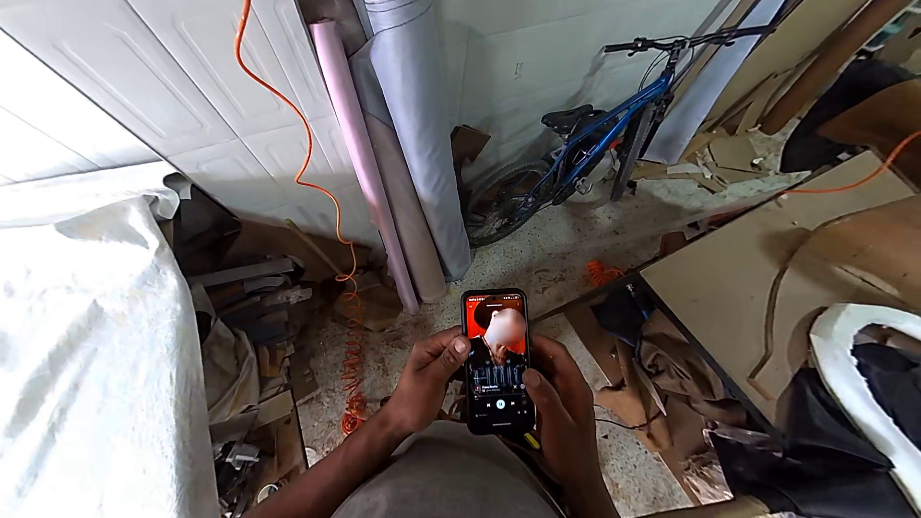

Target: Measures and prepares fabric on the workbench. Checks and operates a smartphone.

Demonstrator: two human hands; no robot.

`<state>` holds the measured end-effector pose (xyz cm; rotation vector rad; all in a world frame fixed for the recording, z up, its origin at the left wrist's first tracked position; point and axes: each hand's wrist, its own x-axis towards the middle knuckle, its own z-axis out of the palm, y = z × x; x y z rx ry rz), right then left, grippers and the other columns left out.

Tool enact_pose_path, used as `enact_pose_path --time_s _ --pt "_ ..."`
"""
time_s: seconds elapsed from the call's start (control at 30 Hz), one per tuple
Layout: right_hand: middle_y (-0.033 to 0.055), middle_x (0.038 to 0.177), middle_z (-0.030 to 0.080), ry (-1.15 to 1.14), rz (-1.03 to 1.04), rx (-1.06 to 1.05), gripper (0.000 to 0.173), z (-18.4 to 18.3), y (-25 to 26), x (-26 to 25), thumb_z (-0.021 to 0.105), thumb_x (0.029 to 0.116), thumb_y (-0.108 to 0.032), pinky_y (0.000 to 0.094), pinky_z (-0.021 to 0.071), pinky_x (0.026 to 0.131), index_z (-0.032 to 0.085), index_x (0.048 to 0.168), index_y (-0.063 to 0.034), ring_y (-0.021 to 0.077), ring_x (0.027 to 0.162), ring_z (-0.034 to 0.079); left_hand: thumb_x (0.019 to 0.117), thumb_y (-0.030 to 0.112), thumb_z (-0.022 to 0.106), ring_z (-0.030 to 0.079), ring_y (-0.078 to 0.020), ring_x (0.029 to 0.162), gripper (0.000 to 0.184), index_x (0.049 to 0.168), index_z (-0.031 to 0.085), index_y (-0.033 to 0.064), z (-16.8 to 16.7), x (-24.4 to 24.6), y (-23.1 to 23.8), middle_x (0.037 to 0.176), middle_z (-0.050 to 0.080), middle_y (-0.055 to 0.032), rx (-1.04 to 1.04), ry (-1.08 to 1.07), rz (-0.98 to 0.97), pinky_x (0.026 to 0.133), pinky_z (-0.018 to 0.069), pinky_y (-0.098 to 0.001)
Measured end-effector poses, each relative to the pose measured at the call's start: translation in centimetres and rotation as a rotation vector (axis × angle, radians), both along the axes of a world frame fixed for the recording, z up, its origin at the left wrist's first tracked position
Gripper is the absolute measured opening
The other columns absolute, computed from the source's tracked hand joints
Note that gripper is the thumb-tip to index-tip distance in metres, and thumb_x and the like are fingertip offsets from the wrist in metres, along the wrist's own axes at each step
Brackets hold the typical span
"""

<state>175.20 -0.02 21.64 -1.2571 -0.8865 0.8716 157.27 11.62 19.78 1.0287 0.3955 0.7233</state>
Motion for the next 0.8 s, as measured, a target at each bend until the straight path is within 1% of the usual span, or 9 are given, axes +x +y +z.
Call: enact_pose_path --time_s 0.13,0.2,0.23,0.3,0.37,0.53,0.67,0.73,0.8 --pt "0.0219 0.112 0.068 0.151 0.088 -0.045 0.057 -0.7 -0.5 0.1 0.061 0.1001 -0.045 0.0438 0.0623 0.085 0.054 0.137 -0.0017 0.0314 0.099 0.071 0.1077 0.038 0.051 0.070 -0.0249 0.093 0.040 0.113 0.070 0.0034 0.0 0.8 0.0 0.104 0.070 -0.0179 -0.003 0.019 0.007 0.087 0.0596 -0.0429" --pt "0.0238 0.114 0.068 0.225 0.111 -0.063 0.057 -0.9 -0.9 0.3 0.061 0.1000 -0.044 0.0465 0.0624 0.085 0.052 0.139 -0.0027 0.0334 0.100 0.071 0.1075 0.039 0.051 0.070 -0.0257 0.094 0.041 0.115 0.070 0.0032 -0.1 1.1 0.0 0.105 0.070 -0.0188 0.006 0.020 0.001 0.086 0.0597 -0.0432" --pt "0.0243 0.114 0.067 0.260 0.120 -0.067 0.056 -1.0 -1.1 0.5 0.061 0.1006 -0.042 0.0468 0.0632 0.082 0.052 0.138 -0.0023 0.0338 0.099 0.071 0.1074 0.038 0.052 0.070 -0.0255 0.093 0.040 0.117 0.070 0.0034 -0.1 1.3 -0.1 0.105 0.070 -0.0187 0.008 0.021 0.002 0.085 0.0599 -0.0429" --pt "0.0257 0.114 0.066 0.348 0.149 -0.065 0.053 -1.1 -1.4 0.6 0.059 0.1022 -0.040 0.0464 0.0654 0.067 0.052 0.136 0.0002 0.0351 0.093 0.072 0.1075 0.036 0.052 0.070 -0.0258 0.094 0.038 0.119 0.069 0.0038 -0.1 1.6 -0.1 0.107 0.070 -0.0190 0.003 0.017 0.002 0.086 0.0601 -0.0432" --pt "0.0268 0.116 0.065 0.457 0.192 -0.064 0.055 -1.1 -1.6 0.7 0.060 0.1020 -0.040 0.0480 0.0651 0.061 0.049 0.139 -0.0005 0.0370 0.091 0.073 0.1076 0.035 0.052 0.070 -0.0277 0.096 0.038 0.122 0.069 0.0037 0.0 1.9 0.0 0.109 0.069 -0.0204 0.005 0.022 -0.002 0.087 0.0602 -0.0449" --pt "0.0294 0.126 0.060 0.700 0.319 0.060 0.059 -1.6 -1.8 0.7 0.063 0.1001 -0.036 0.0537 0.0635 0.069 0.038 0.147 -0.0107 0.0434 0.100 0.070 0.1059 0.029 0.057 0.071 -0.0254 0.094 0.033 0.123 0.069 0.0033 0.4 2.5 0.0 0.110 0.070 -0.0190 0.066 0.008 0.028 0.085 0.0614 -0.0423" --pt "0.0308 0.131 0.058 0.736 0.370 0.138 0.059 -1.8 -1.7 1.0 0.061 0.1006 -0.035 0.0542 0.0630 0.071 0.036 0.149 -0.0137 0.0461 0.107 0.067 0.1032 0.024 0.063 0.070 -0.0236 0.096 0.031 0.126 0.068 0.0037 0.9 3.0 0.4 0.111 0.069 -0.0175 0.118 0.011 0.069 0.085 0.0606 -0.0391" --pt "0.0314 0.132 0.057 0.717 0.381 0.144 0.061 -1.9 -1.6 1.1 0.061 0.1004 -0.036 0.0538 0.0632 0.071 0.034 0.150 -0.0132 0.0468 0.107 0.067 0.1034 0.023 0.062 0.069 -0.0267 0.102 0.042 0.142 0.056 0.0062 1.6 3.2 0.7 0.118 0.067 -0.0189 0.126 -0.012 0.057 0.090 0.0597 -0.0422" --pt "0.0315 0.132 0.057 0.706 0.379 0.130 0.063 -2.0 -1.5 1.3 0.063 0.0999 -0.037 0.0542 0.0631 0.071 0.034 0.150 -0.0128 0.0474 0.106 0.067 0.1040 0.022 0.059 0.068 -0.0297 0.105 0.058 0.157 0.036 0.0138 2.3 3.6 1.2 0.122 0.064 -0.0198 0.144 -0.019 0.051 0.091 0.0587 -0.0464"
